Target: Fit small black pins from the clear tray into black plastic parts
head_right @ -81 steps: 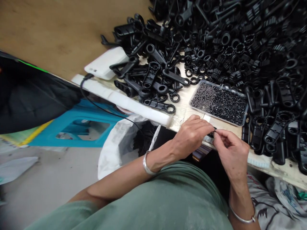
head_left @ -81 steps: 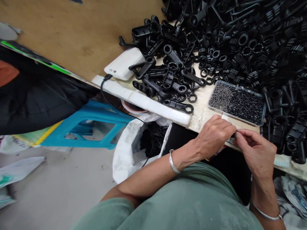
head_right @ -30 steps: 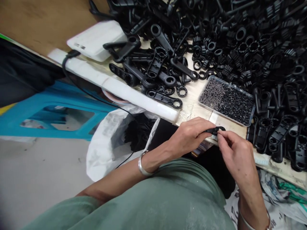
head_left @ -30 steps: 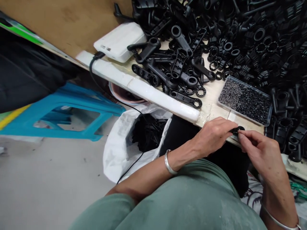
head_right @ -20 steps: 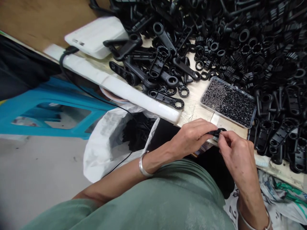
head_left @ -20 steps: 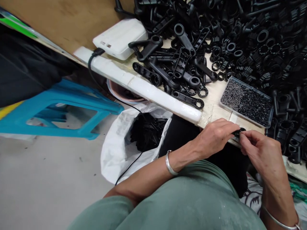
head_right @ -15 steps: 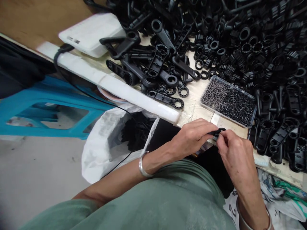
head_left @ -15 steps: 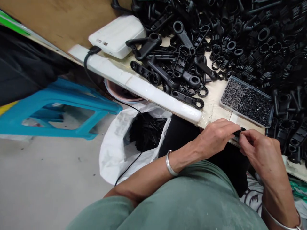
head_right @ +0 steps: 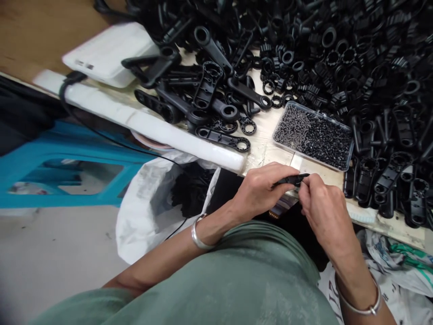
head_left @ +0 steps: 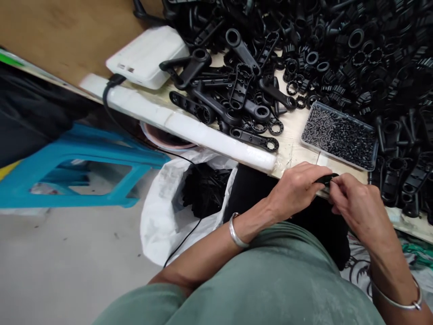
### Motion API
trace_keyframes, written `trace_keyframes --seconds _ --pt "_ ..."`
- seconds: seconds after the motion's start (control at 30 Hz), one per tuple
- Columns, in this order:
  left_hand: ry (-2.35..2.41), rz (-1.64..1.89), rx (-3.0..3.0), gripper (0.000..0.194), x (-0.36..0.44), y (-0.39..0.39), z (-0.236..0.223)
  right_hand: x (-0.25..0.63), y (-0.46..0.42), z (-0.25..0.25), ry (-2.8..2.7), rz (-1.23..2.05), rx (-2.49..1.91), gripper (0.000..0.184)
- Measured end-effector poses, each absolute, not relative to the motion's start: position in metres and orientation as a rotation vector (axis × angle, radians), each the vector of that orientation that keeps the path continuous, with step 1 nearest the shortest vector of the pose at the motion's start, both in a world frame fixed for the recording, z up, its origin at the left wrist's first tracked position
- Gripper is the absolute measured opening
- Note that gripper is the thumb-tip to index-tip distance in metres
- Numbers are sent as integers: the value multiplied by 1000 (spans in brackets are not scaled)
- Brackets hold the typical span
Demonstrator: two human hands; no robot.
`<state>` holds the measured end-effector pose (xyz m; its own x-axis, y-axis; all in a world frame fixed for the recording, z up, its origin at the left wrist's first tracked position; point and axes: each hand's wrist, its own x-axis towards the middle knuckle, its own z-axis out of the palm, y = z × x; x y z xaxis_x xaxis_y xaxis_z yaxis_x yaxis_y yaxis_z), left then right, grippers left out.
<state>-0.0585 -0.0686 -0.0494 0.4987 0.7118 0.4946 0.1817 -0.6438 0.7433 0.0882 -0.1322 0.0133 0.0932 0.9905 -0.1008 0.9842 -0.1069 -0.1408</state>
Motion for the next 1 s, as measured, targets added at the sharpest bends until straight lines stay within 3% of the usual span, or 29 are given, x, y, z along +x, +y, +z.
trace_keyframes --seconds 0.13,0.2,0.37,0.67,1.0 --pt "721 1130 2139 19 -57 -70 -49 71 -128 16 -2160 -122 -2457 14" --pt "719 1125 2148 21 -57 -70 -49 73 -125 16 -2112 16 -2426 15" --pt "708 1210 2050 21 -58 -73 -47 103 -134 7 -1488 851 -2090 22" --pt "682 1415 1928 13 -50 -86 -37 88 -146 -3 -743 966 -1518 51" --pt "711 1520 1901 14 -45 -94 -36 72 -132 1 -486 910 -1425 48"
